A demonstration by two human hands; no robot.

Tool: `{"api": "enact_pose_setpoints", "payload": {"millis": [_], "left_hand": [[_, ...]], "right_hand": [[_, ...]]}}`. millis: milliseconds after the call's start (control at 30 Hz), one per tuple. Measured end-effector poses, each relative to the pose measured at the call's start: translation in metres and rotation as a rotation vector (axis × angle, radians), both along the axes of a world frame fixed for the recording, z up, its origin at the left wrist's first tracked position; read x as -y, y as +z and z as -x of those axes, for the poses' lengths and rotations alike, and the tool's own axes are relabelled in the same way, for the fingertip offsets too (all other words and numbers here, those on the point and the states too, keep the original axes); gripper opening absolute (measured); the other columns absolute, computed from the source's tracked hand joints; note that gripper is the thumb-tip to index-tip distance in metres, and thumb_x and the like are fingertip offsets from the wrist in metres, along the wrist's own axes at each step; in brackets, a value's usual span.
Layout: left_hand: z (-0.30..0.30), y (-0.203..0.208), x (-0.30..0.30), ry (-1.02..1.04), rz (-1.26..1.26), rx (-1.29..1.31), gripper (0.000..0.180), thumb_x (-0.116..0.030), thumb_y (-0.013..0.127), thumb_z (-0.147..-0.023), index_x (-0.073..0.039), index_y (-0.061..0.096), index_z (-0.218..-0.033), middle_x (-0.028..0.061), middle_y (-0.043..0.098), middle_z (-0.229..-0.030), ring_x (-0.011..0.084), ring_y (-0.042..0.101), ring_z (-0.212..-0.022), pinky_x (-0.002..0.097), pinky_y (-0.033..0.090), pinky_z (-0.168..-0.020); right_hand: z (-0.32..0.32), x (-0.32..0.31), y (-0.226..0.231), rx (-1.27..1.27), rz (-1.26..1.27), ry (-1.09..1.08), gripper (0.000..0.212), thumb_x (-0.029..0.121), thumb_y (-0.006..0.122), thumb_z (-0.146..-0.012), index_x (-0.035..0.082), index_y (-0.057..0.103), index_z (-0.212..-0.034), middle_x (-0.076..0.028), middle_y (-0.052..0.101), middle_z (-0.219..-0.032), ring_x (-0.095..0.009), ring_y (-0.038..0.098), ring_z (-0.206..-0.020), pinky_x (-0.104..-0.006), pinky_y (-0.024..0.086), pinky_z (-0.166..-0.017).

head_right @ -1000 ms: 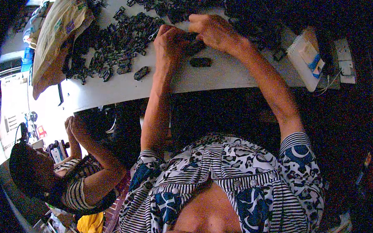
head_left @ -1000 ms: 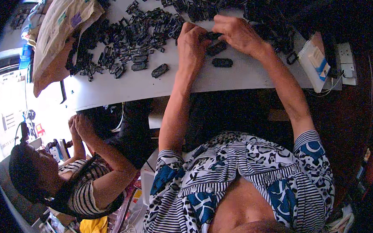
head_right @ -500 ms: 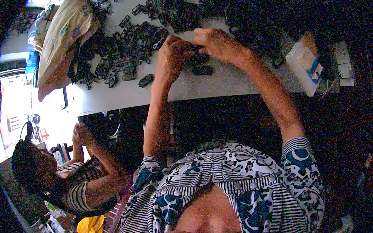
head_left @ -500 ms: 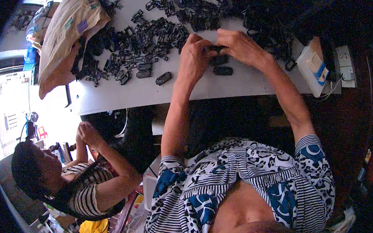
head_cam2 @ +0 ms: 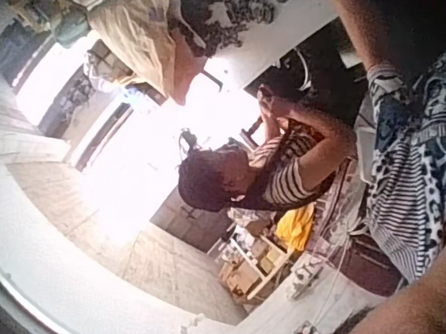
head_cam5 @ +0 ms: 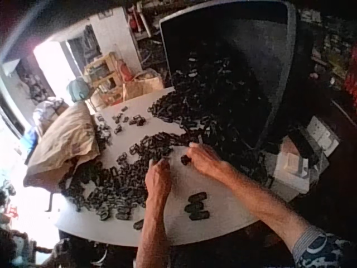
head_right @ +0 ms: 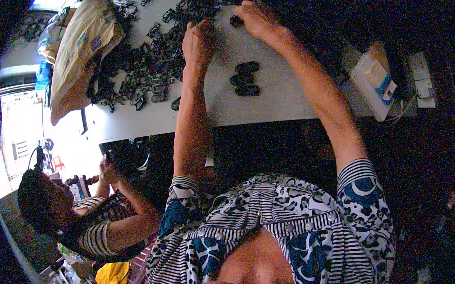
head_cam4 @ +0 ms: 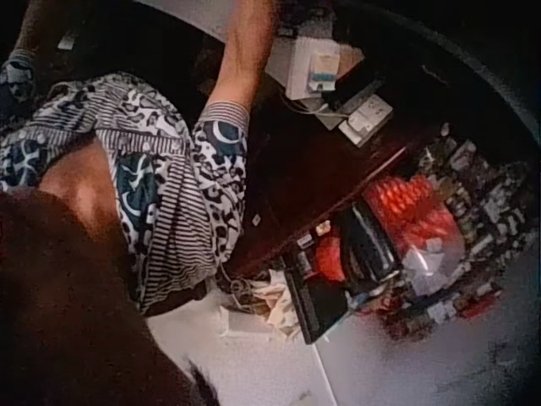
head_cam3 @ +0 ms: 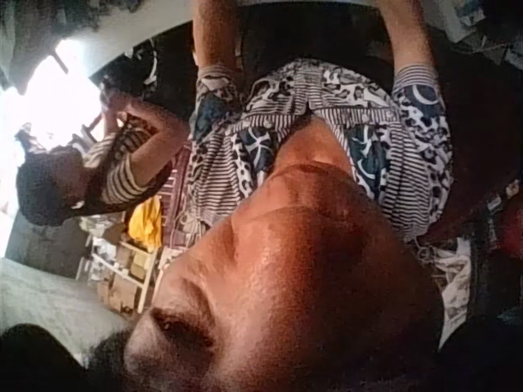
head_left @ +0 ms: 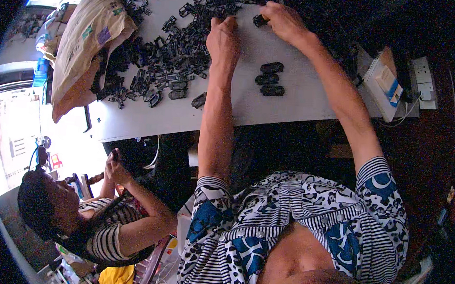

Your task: The person picks up plastic pieces from a pile on the table, snaps the parts together by hand, and arranges the assembled components on the table.

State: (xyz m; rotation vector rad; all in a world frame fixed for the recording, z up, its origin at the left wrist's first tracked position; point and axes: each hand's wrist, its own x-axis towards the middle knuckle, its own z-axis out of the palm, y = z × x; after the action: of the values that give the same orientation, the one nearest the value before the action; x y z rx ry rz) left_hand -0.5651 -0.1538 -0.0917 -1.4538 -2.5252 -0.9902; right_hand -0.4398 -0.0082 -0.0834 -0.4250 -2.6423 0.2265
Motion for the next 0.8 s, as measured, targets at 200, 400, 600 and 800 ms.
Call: {"api": "enact_pose_setpoints", "payload": {"millis": [200, 400, 600, 800], "left_hand": [[-0.022, 0.007, 0.005, -0.017, -0.126, -0.057, 0.033, -0.006, 0.070, -0.070, -0.008, 0.064, -0.103, 0.0125, 0.061, -0.089, 0.0312, 0.061, -0.081, 0.0407, 0.050, -0.068], [-0.035, 0.001, -0.011, -0.283, -0.390, 0.740, 0.037, -0.007, 0.073, -0.074, 0.000, 0.062, -0.108, 0.0095, 0.066, -0.097, 0.0151, 0.062, -0.078, 0.0271, 0.050, -0.069], [-0.052, 0.008, -0.014, -0.251, -0.589, 0.930, 0.022, -0.004, 0.070, -0.075, 0.004, 0.066, -0.095, 0.0081, 0.067, -0.089, 0.0149, 0.061, -0.079, 0.0282, 0.049, -0.070], [-0.045, 0.004, -0.014, -0.158, -0.162, -0.014, 0.014, -0.012, 0.059, -0.083, -0.003, 0.069, -0.090, 0.0163, 0.063, -0.076, 0.0306, 0.062, -0.072, 0.0350, 0.048, -0.068]], "right_hand": [[-0.025, -0.001, 0.005, -0.045, 0.191, 0.068, 0.017, 0.005, 0.067, -0.076, 0.000, 0.055, -0.086, -0.010, 0.055, -0.087, -0.026, 0.058, -0.083, -0.0374, 0.045, -0.071], [-0.024, 0.009, 0.015, -0.036, 0.651, 0.142, 0.009, 0.008, 0.062, -0.085, 0.000, 0.057, -0.088, -0.004, 0.059, -0.077, -0.014, 0.059, -0.072, -0.0317, 0.049, -0.065], [-0.031, 0.018, 0.002, -0.274, 1.161, 0.200, 0.011, 0.008, 0.056, -0.089, -0.002, 0.060, -0.092, -0.004, 0.064, -0.078, -0.010, 0.062, -0.070, -0.0259, 0.052, -0.066], [-0.062, 0.004, 0.028, -0.310, 0.286, -0.007, 0.015, 0.010, 0.057, -0.089, -0.001, 0.065, -0.095, -0.005, 0.065, -0.086, -0.014, 0.064, -0.081, -0.0290, 0.051, -0.073]]}}
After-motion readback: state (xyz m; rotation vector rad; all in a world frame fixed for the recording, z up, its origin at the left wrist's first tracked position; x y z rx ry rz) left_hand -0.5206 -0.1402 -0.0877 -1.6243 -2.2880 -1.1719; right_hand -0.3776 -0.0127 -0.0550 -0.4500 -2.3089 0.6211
